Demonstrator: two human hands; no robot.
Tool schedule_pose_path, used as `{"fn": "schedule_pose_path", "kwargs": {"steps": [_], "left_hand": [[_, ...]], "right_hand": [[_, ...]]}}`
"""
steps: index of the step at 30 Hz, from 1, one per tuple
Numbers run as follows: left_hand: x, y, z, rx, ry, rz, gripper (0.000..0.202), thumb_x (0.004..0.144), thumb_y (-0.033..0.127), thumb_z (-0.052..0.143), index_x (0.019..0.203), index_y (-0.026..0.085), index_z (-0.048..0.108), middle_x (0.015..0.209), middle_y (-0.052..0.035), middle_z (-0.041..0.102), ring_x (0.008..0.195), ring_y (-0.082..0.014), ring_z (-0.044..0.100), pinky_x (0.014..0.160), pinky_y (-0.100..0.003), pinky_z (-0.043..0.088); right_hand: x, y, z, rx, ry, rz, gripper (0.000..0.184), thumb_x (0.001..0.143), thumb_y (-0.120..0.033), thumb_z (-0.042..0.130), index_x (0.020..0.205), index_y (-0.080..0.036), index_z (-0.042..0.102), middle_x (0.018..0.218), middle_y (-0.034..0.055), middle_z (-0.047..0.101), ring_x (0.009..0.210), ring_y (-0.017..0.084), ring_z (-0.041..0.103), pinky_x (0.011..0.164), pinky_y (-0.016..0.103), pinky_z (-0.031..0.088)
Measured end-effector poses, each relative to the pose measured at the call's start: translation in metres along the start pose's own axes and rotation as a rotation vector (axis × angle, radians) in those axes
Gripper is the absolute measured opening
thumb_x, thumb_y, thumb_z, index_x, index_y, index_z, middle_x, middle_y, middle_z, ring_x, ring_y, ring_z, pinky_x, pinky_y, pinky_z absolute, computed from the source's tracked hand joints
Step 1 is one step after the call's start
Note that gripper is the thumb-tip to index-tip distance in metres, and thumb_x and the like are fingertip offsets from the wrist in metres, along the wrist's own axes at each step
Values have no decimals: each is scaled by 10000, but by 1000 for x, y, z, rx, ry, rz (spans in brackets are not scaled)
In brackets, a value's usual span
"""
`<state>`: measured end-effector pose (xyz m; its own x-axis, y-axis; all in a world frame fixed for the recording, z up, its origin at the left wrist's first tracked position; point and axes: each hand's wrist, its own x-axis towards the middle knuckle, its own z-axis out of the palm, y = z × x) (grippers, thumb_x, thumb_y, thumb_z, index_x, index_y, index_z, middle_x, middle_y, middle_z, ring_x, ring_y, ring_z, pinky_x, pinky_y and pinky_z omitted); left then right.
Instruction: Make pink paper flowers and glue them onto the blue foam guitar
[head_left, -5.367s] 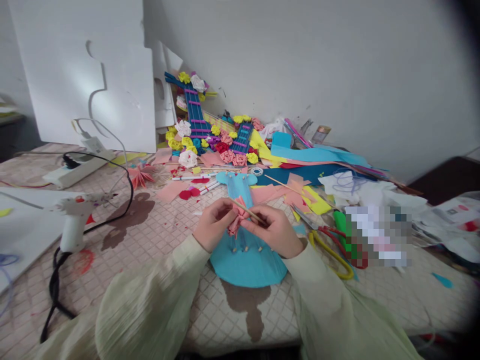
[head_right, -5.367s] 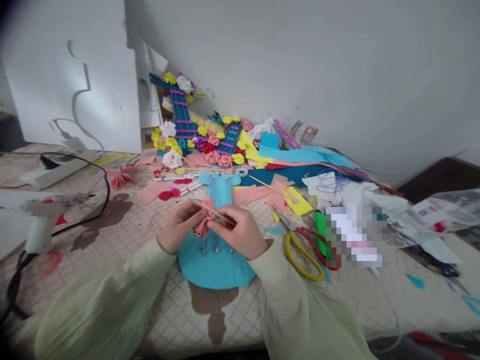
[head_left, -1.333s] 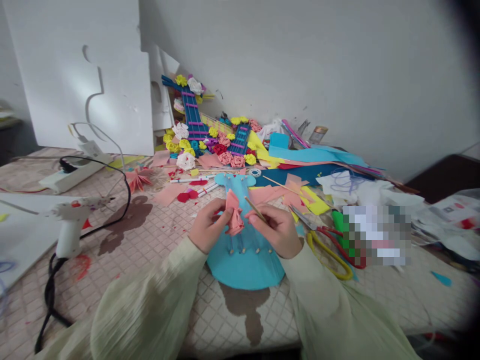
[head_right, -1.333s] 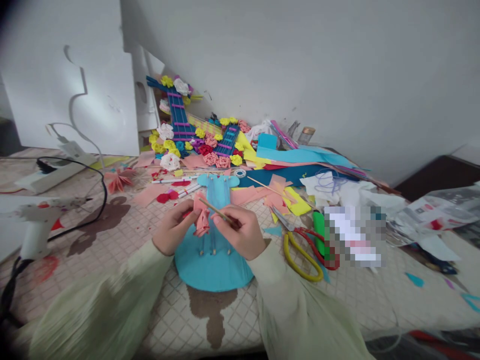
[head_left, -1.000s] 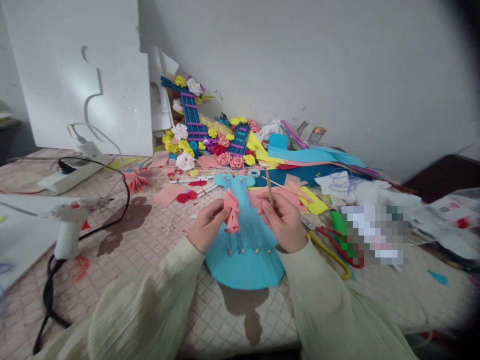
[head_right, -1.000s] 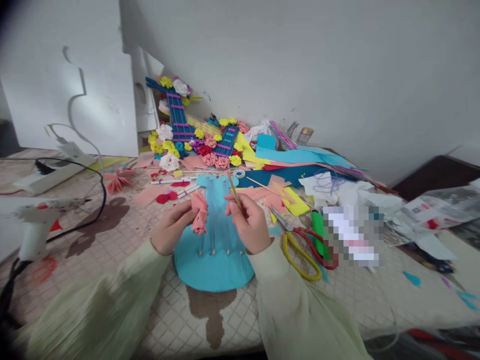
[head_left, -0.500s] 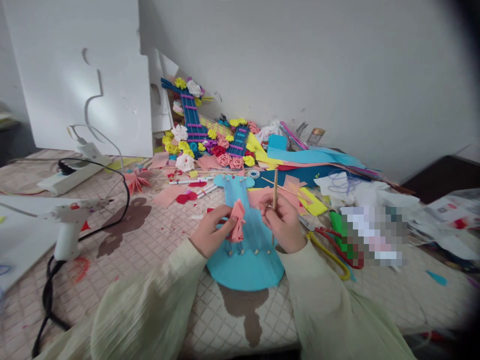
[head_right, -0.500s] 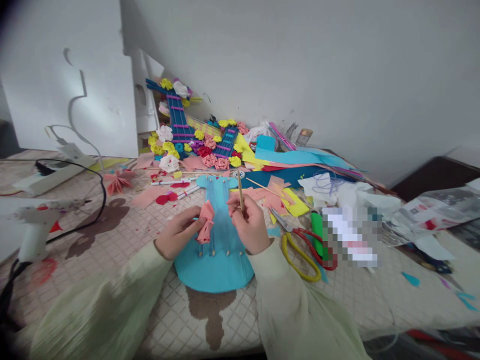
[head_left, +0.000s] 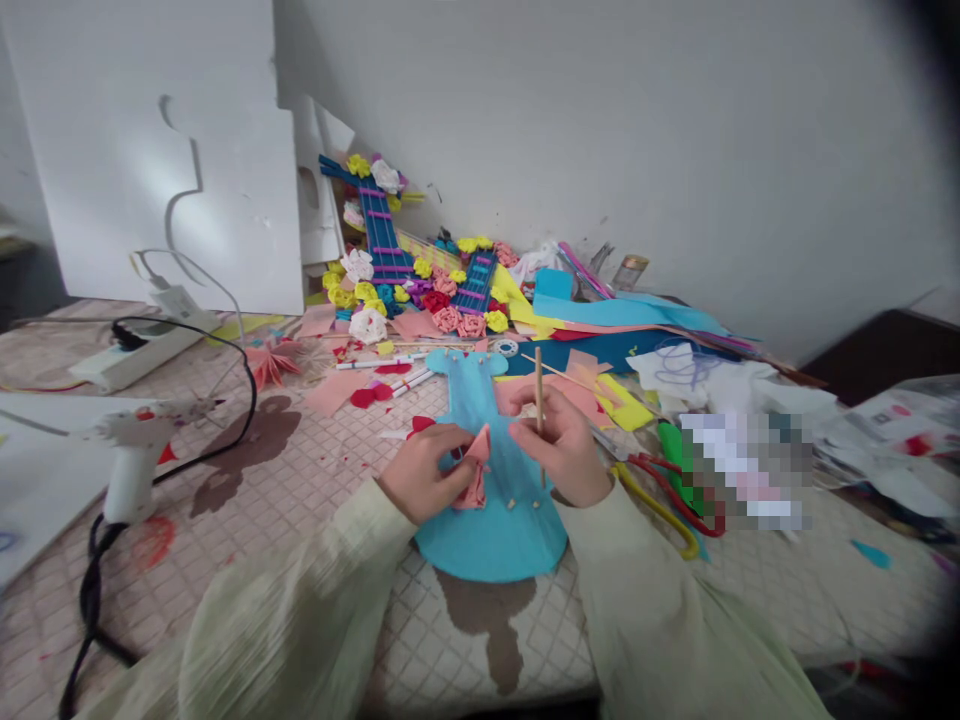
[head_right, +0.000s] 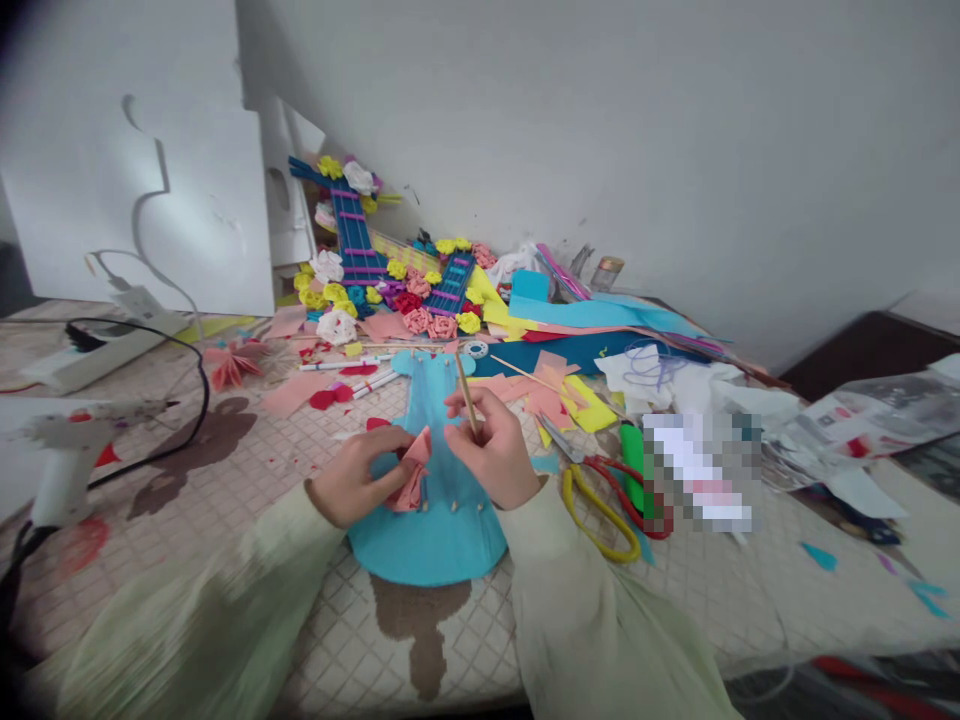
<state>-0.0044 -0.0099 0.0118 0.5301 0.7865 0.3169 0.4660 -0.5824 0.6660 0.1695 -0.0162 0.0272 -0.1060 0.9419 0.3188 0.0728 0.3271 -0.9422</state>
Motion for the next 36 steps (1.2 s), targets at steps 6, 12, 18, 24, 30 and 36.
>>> {"fn": "schedule_pose_path", "kwargs": {"steps": [6,12,18,24,30,36], "left_hand": [[2,3,-1,-237,100,-44,212,800,283,440,713,155,585,662,-21,557,672,-145,514,631,-257,410],[1,-3,1,-426,103,-115,214,788,319,464,821,148,588,760,-37,536,733,-156,518,631,-261,426],[1,3,-2,-374,90,-125,231,736,335,550,857,145,601,822,-55,532,762,-166,521,646,-265,426],[0,3,1,-354,110,-98,282,689,334,617,889,138,579,869,-66,567,787,-167,542,696,-265,438],[-2,3,4,-289,26,-120,325,692,337,620,949,142,581,858,-62,636,767,-164,575,678,-252,447],[-1,3,6,-313,50,-132,354,675,354,635,952,140,578,841,-63,639,751,-171,584,669,-267,462]], "right_hand": [[5,-3,-6,-245,166,-106,115,724,-266,585,788,-181,628,742,34,640,619,133,568,561,254,454],[15,0,-43,-627,397,-184,236,766,-299,534,910,-169,668,828,67,681,671,173,599,636,306,467],[18,1,-67,-737,474,-4,295,677,-383,625,849,-148,673,524,15,593,480,143,537,502,269,421],[10,-5,-45,-498,191,-81,297,734,-333,582,988,-180,608,792,29,616,415,46,367,397,208,300],[1,-9,-19,-331,-221,-149,247,677,-258,660,908,-178,626,835,21,575,427,25,250,379,208,201],[-1,-8,-9,-339,-217,-100,147,725,-246,602,837,-155,630,670,-10,523,450,39,283,399,205,216]]}}
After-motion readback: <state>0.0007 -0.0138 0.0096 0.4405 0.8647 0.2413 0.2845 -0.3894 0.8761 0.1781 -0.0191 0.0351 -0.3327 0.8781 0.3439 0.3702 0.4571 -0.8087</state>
